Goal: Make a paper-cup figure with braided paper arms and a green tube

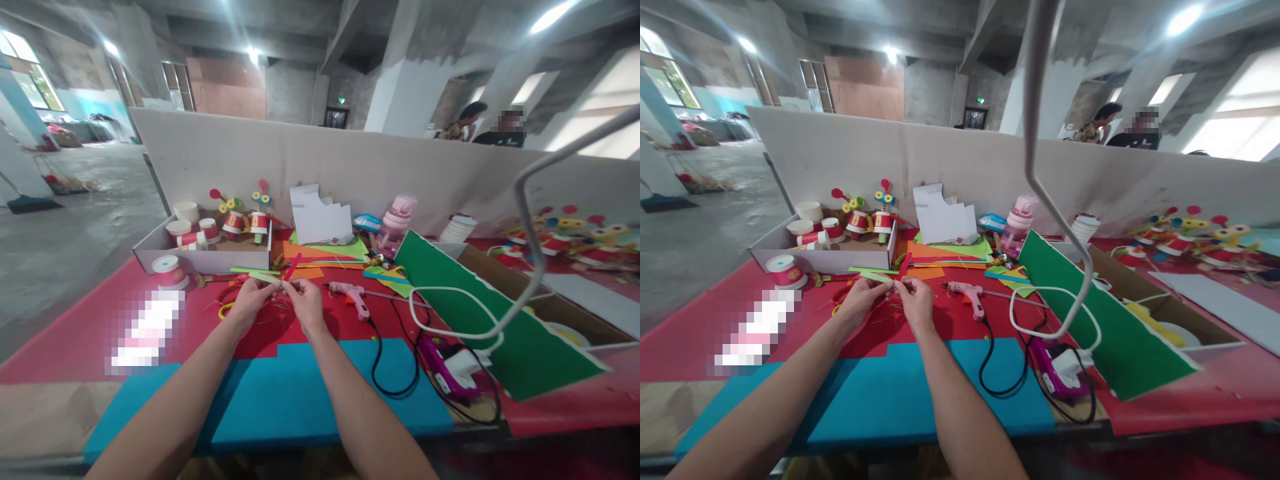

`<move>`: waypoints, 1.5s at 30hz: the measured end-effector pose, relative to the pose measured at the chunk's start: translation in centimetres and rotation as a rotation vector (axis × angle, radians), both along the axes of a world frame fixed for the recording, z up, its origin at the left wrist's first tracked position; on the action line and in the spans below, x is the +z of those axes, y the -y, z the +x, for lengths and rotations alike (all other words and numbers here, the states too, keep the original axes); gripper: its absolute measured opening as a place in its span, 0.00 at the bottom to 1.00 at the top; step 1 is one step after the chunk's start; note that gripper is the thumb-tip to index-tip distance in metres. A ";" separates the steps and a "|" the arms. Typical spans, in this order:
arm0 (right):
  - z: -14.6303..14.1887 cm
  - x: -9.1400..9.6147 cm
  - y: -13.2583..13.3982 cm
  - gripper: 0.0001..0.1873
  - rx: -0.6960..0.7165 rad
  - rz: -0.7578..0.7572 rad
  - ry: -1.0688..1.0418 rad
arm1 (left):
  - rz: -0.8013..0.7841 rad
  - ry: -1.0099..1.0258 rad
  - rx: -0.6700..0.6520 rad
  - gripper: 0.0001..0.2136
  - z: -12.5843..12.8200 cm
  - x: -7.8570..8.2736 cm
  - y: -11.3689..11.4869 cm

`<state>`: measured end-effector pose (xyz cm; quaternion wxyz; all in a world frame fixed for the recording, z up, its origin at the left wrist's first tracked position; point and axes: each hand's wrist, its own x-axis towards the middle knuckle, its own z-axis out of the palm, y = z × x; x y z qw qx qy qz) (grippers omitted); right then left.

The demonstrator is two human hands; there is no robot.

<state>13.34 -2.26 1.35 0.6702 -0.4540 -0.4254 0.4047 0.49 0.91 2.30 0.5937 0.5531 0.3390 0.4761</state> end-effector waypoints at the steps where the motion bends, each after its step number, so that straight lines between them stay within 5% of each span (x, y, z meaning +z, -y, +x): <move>1: 0.0 0.0 0.0 0.13 0.021 -0.007 -0.019 | 0.012 0.001 0.014 0.11 0.0 0.0 0.0; 8: -0.1 0.1 0.0 0.17 0.134 -0.105 -0.244 | 0.041 -0.068 0.038 0.13 -0.1 -0.1 -0.4; 21: 0.2 0.2 0.1 0.14 0.111 -0.107 -0.119 | 0.055 -0.086 0.057 0.13 -0.2 -0.1 -0.3; 29: -0.4 0.4 0.1 0.14 0.119 -0.077 -0.223 | 0.029 0.008 -0.024 0.13 -0.2 -0.2 -0.3; 45: -0.2 0.0 -0.2 0.17 0.087 -0.115 -0.341 | 0.046 -0.057 0.033 0.14 0.0 0.2 -0.1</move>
